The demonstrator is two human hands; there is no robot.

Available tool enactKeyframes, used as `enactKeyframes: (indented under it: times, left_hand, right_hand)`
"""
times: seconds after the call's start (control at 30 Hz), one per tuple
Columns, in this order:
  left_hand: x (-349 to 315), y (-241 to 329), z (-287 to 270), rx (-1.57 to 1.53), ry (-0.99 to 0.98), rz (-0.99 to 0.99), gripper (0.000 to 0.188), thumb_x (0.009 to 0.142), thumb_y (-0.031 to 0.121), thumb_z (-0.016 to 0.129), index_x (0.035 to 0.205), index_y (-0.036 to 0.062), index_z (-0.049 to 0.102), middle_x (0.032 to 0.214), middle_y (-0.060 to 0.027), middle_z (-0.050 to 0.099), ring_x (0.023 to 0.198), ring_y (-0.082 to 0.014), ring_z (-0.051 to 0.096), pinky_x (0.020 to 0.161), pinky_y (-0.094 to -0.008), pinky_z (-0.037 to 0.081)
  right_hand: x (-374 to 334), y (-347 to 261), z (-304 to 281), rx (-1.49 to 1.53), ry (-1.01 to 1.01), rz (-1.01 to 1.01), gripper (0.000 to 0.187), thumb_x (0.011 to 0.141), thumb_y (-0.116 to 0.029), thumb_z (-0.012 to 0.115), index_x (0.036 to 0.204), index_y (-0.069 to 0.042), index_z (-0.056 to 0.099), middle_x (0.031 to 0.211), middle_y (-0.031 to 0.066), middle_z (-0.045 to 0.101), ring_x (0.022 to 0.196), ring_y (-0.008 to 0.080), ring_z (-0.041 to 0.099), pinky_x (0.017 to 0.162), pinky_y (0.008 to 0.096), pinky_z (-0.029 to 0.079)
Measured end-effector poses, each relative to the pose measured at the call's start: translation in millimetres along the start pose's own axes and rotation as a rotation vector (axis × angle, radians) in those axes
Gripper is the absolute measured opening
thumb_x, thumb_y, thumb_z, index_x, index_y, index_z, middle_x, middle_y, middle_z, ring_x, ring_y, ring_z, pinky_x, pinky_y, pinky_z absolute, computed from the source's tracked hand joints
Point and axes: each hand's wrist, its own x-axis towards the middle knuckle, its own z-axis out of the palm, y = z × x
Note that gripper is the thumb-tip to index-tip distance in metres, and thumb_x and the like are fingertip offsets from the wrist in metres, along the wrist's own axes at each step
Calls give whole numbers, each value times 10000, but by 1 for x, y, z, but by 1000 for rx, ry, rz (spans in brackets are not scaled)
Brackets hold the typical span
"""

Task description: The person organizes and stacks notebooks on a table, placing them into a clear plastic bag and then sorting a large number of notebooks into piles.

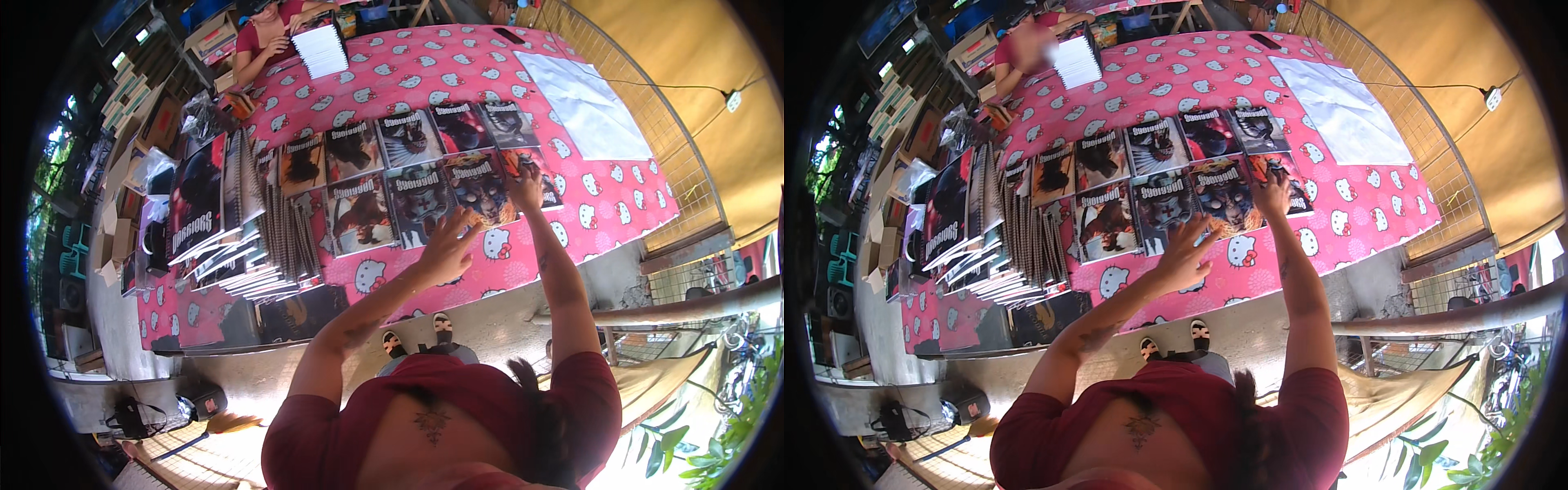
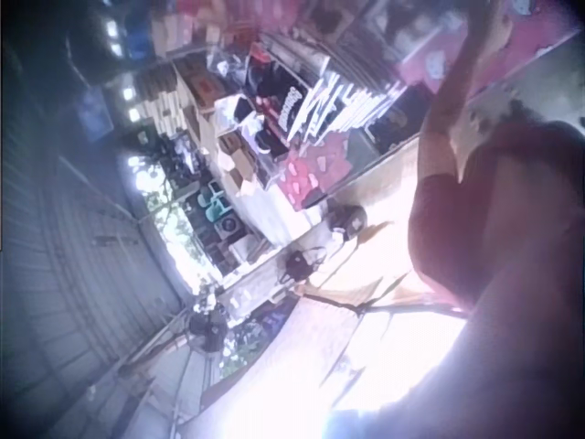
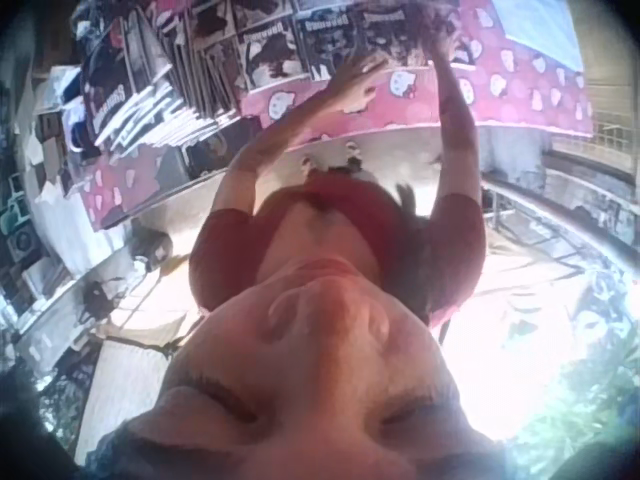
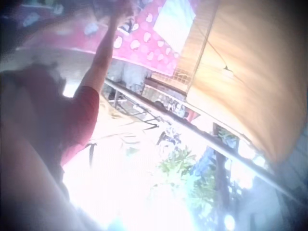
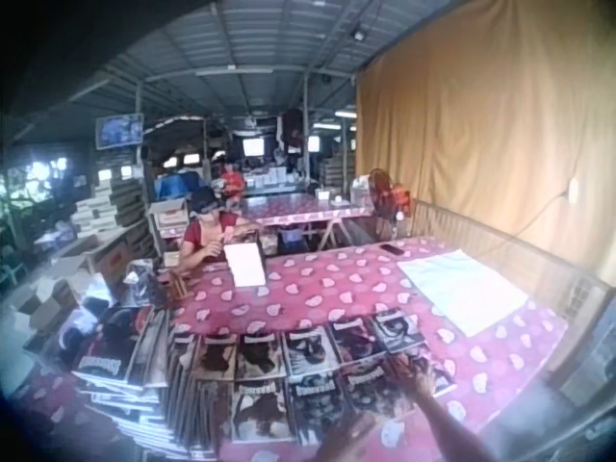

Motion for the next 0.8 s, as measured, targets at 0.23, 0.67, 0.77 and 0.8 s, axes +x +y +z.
enactKeyframes:
  times: [0.23,0.67,0.77,0.8]
  left_hand:
    - [78,-12,84,321,-51,233,540,789,38,597,1311,-63,497,957,-203,672,803,-297,676,758,-365,569]
    - [-53,20,-215,-793,449,-209,338,977,118,535,1289,-12,547,1089,-181,679,1055,-285,668,915,-385,538]
    - [-104,21,-104,192,57,-209,553,902,324,657,1386,110,495,1432,-214,425,1351,-385,397,1065,-498,380]
    - [-132,1,-64,213,47,-251,561,897,334,658,1388,117,494,1451,-212,396,1372,-377,364,1076,-494,368]
  right_hand:
    - [30,92,-15,74,-235,-124,809,819,-596,620,1470,-179,383,1549,176,280,1436,390,227,1065,657,275]
    - [-11,-26,-66,-30,-35,-328,707,868,-360,581,1492,-185,299,1158,324,547,928,500,616,782,564,521]
    - [-44,-33,-21,-227,-126,-364,526,886,-354,512,1377,-168,468,1212,238,607,1006,444,628,838,560,510]
    - [-56,-43,-14,-203,-308,-247,489,887,-317,495,1344,-143,493,1230,230,598,1014,444,626,853,548,511]
